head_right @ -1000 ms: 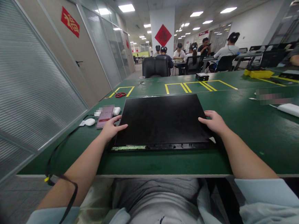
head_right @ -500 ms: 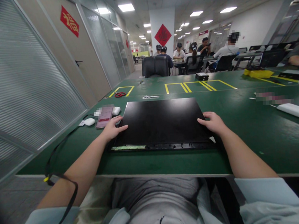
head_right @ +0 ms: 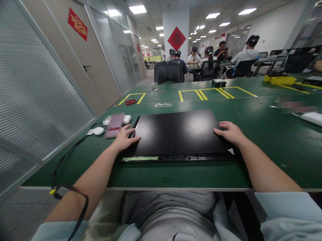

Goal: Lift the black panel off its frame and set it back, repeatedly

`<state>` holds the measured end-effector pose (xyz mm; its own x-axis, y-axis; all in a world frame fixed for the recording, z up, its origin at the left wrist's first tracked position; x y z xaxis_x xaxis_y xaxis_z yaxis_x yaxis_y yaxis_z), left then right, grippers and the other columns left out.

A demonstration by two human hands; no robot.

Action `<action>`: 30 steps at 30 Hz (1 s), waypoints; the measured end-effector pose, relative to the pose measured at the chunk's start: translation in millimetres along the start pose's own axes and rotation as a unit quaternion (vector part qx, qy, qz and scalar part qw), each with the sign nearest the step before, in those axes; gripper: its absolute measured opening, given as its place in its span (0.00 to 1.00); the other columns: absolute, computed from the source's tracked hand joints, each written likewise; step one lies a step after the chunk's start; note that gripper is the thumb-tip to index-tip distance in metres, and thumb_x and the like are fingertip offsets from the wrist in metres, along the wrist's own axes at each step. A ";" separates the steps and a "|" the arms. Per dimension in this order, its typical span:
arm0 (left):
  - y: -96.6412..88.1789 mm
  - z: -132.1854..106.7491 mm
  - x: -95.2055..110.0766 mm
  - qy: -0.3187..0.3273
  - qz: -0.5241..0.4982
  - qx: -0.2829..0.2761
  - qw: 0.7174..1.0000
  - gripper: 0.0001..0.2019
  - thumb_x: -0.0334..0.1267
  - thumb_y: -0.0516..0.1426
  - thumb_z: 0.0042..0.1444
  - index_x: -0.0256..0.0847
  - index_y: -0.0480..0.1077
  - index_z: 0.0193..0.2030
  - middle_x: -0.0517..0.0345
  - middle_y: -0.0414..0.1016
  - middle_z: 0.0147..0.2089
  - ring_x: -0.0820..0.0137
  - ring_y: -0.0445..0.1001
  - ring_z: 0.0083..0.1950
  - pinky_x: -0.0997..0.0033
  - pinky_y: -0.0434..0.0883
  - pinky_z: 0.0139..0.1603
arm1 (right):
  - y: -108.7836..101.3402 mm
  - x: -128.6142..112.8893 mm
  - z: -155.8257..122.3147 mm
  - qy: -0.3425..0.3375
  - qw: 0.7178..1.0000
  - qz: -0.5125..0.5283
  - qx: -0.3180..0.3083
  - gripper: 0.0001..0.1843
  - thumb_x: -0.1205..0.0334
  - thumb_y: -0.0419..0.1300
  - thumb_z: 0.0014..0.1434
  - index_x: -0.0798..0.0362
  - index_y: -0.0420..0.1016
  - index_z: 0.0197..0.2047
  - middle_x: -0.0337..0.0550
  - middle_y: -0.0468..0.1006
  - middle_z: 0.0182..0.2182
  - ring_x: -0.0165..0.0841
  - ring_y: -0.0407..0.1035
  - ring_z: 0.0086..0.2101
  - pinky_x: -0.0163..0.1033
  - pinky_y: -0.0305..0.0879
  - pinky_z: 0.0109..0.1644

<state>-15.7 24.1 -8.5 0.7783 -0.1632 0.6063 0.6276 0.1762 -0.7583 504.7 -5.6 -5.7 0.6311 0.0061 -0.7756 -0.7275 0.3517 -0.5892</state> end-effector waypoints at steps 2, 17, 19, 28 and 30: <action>1.9 0.8 -0.8 -0.003 0.012 -0.002 1.000 0.30 0.56 0.69 0.44 0.40 0.81 0.50 0.39 0.61 0.72 0.37 0.59 0.73 0.44 0.55 0.74 | 0.0 0.8 0.4 0.008 1.000 0.007 -0.002 0.10 0.53 0.72 0.43 0.48 0.82 0.27 0.49 0.81 0.51 0.53 0.73 0.56 0.55 0.65 0.64; 3.8 1.3 2.6 -0.026 0.046 -0.021 0.998 0.33 0.56 0.67 0.44 0.40 0.79 0.55 0.36 0.68 0.68 0.37 0.61 0.71 0.46 0.55 0.72 | -0.9 -2.3 -2.9 0.051 0.994 0.093 0.003 0.10 0.54 0.73 0.43 0.46 0.84 0.30 0.44 0.80 0.54 0.52 0.73 0.55 0.54 0.66 0.64; 3.0 1.6 3.2 -0.025 0.044 -0.023 0.998 0.34 0.56 0.67 0.44 0.39 0.78 0.56 0.35 0.67 0.69 0.37 0.61 0.72 0.46 0.55 0.72 | -0.7 -1.6 -3.1 0.054 0.992 0.114 0.005 0.11 0.54 0.74 0.42 0.46 0.85 0.31 0.44 0.79 0.56 0.51 0.73 0.56 0.53 0.65 0.65; -1.2 0.6 5.3 -0.027 0.008 -0.015 0.999 0.29 0.55 0.65 0.48 0.40 0.78 0.54 0.39 0.71 0.68 0.43 0.62 0.73 0.49 0.57 0.72 | 0.6 1.6 0.8 -0.001 0.992 0.127 0.021 0.13 0.50 0.73 0.44 0.46 0.85 0.33 0.45 0.78 0.56 0.52 0.68 0.60 0.54 0.60 0.69; -1.7 -0.5 7.0 -0.030 0.031 -0.022 0.999 0.30 0.55 0.64 0.50 0.39 0.77 0.56 0.40 0.69 0.69 0.46 0.62 0.73 0.53 0.58 0.73 | 1.3 3.5 2.0 -0.008 0.994 0.106 0.016 0.14 0.49 0.73 0.45 0.47 0.85 0.34 0.45 0.78 0.56 0.52 0.68 0.60 0.54 0.60 0.69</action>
<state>-11.4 22.1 -3.1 0.8161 -0.0947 0.5701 0.5779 0.1419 -0.8037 506.4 -3.2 -8.8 0.4688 0.0988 -0.8778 -0.8362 0.3697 -0.4050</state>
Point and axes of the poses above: each hand's wrist, its own z-axis towards the middle knuckle, its own y-axis out of the palm, x = y × z, the point moved 2 cm from there along z, towards the middle knuckle
